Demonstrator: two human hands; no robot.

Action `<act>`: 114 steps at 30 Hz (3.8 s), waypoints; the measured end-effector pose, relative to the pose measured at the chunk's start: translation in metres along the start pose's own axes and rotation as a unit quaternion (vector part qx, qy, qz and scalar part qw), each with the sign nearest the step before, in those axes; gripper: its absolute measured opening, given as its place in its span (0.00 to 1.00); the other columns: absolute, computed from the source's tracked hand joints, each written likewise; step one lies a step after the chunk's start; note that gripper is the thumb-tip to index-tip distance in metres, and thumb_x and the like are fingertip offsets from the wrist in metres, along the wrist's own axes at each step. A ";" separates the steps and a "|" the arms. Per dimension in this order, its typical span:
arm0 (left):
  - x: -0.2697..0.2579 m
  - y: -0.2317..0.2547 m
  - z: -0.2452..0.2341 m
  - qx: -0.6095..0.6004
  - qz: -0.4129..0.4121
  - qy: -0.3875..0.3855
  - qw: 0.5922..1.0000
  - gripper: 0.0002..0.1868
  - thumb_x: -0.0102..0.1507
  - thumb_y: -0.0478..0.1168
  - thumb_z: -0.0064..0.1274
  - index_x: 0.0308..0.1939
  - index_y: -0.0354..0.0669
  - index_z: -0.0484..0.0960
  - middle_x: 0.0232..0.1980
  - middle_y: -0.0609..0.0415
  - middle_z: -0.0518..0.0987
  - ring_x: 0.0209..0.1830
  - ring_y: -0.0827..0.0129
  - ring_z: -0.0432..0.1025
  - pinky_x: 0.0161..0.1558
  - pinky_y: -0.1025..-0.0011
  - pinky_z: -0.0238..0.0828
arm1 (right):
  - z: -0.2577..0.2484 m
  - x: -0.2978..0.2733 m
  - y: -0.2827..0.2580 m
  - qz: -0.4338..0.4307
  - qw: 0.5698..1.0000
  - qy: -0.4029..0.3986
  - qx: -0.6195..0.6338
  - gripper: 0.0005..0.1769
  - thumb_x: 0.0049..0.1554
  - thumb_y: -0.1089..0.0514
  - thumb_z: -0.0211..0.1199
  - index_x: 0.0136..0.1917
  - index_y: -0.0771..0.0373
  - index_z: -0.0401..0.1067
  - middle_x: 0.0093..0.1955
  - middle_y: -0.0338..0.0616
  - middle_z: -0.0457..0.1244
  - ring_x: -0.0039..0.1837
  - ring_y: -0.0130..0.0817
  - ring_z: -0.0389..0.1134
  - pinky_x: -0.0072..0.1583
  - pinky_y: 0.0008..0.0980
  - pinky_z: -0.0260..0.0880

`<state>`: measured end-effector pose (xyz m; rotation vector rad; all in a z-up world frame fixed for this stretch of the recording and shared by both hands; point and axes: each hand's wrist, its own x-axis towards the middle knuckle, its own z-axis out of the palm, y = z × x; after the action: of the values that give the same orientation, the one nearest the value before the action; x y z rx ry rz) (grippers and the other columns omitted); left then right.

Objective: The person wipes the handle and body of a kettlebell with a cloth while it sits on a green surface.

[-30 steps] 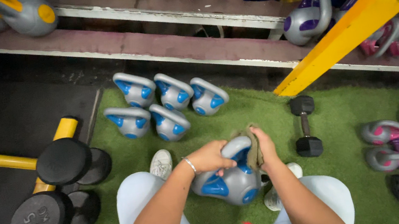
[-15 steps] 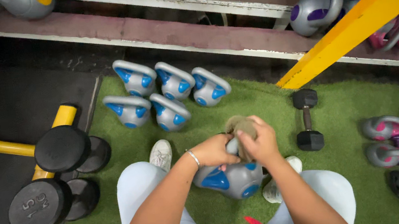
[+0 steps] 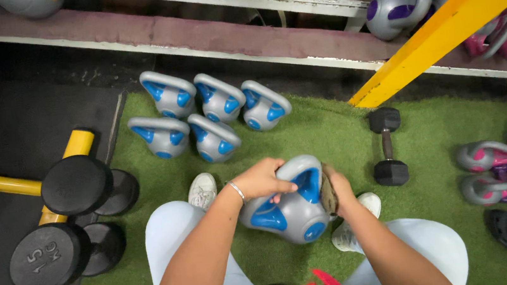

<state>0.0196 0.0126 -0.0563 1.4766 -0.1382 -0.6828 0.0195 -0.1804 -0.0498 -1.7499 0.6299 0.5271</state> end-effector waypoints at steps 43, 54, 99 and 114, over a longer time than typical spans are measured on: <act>0.010 -0.035 -0.028 0.239 -0.133 0.351 0.896 0.38 0.59 0.73 0.36 0.49 0.42 0.73 0.46 0.38 0.79 0.53 0.48 0.73 0.53 0.54 0.71 | -0.002 0.029 0.032 -0.049 0.998 0.034 -0.033 0.39 0.49 0.36 0.60 0.63 0.66 0.67 0.63 0.63 0.61 0.67 0.54 0.59 0.64 0.50 0.57; 0.003 -0.029 -0.028 0.225 -0.108 0.370 0.895 0.40 0.62 0.69 0.33 0.56 0.36 0.74 0.52 0.37 0.77 0.58 0.47 0.70 0.59 0.54 0.66 | -0.005 0.060 0.053 -0.425 0.831 0.037 -0.357 0.32 0.55 0.48 0.52 0.72 0.56 0.59 0.58 0.61 0.61 0.63 0.57 0.61 0.62 0.53 0.59; 0.007 0.005 -0.020 0.282 -0.108 0.342 0.890 0.40 0.60 0.71 0.34 0.55 0.39 0.76 0.47 0.37 0.79 0.54 0.47 0.72 0.55 0.54 0.68 | 0.014 0.028 0.039 -0.650 0.659 0.032 -0.376 0.13 0.38 0.49 0.61 0.29 0.60 0.72 0.42 0.48 0.65 0.52 0.50 0.64 0.56 0.49 0.62; 0.006 0.015 -0.023 0.305 -0.094 0.328 0.889 0.38 0.61 0.69 0.36 0.54 0.40 0.76 0.46 0.37 0.80 0.52 0.45 0.72 0.54 0.53 0.69 | 0.008 0.008 0.058 -0.660 0.654 0.061 -0.366 0.33 0.40 0.52 0.55 0.61 0.51 0.70 0.62 0.46 0.60 0.68 0.49 0.56 0.65 0.47 0.52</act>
<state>0.0402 0.0286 -0.0469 2.2790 0.3519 -0.2540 -0.0129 -0.1857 -0.0990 -2.4350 -1.0003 -0.4815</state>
